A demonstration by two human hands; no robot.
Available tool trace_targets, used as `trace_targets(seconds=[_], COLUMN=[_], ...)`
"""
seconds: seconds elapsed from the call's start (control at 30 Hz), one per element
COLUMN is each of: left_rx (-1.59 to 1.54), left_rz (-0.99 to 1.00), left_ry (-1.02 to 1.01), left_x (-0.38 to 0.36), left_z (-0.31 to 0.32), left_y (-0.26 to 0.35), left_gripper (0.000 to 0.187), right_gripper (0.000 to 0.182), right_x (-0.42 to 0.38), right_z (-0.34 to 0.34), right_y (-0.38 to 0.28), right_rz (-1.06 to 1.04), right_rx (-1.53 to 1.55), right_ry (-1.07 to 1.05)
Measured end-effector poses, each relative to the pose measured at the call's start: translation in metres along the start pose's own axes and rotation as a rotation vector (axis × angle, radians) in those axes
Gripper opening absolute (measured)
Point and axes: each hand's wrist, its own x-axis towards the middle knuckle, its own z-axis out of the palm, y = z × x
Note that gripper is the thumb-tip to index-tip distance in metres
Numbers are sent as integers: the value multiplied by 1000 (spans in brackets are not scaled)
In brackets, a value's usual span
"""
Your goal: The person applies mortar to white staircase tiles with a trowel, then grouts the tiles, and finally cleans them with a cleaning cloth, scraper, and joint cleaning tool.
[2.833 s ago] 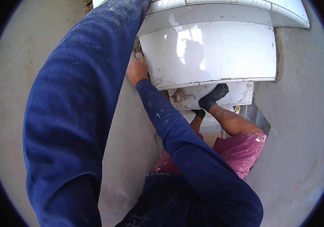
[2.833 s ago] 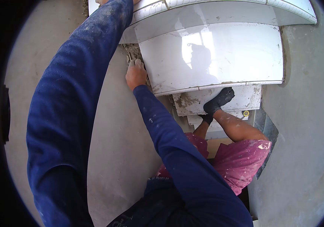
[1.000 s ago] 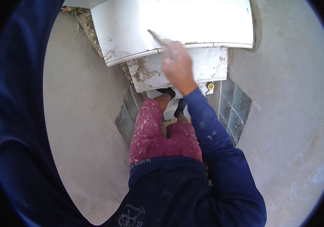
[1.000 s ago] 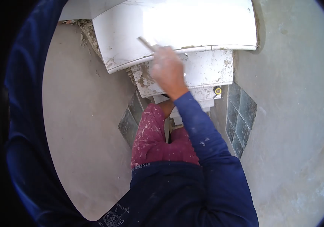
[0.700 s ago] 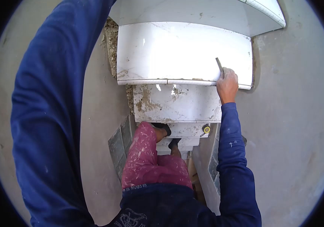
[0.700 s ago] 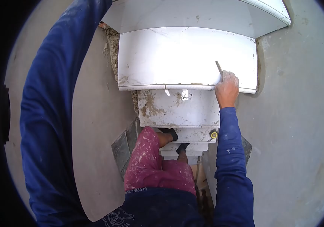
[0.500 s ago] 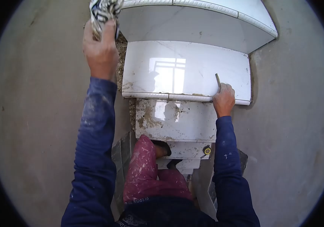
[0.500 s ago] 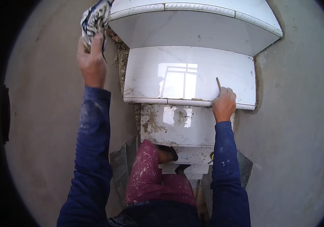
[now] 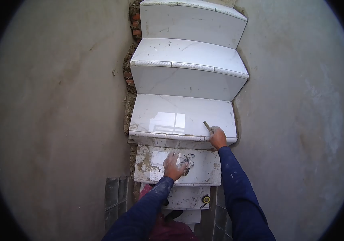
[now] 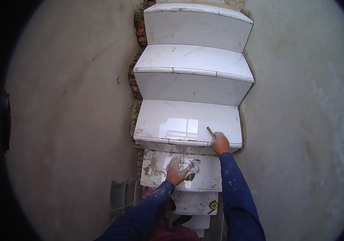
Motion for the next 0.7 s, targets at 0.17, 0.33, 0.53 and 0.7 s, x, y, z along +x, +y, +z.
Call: trace_targets(seconds=[0.17,0.33,0.53,0.7], left_rx=[-85,46,222,292], left_rz=[-161,-578,-838,-920], left_ry=[209,167,-172,-290], left_x=[43,17,-23,-28], left_z=[-100,-110,-52,-37], left_y=[-56,-141,-160,-181], left_gripper=[59,71,101,120], right_gripper=[28,32,31,28], right_x=[2,11,6,2], right_z=[-7,15,61,45], right_y=[31,26,-51,-34], right_rz=[-176,-181,-495,-458], right_rx=[-85,-148,-12,23], right_ry=[133,99,21,29])
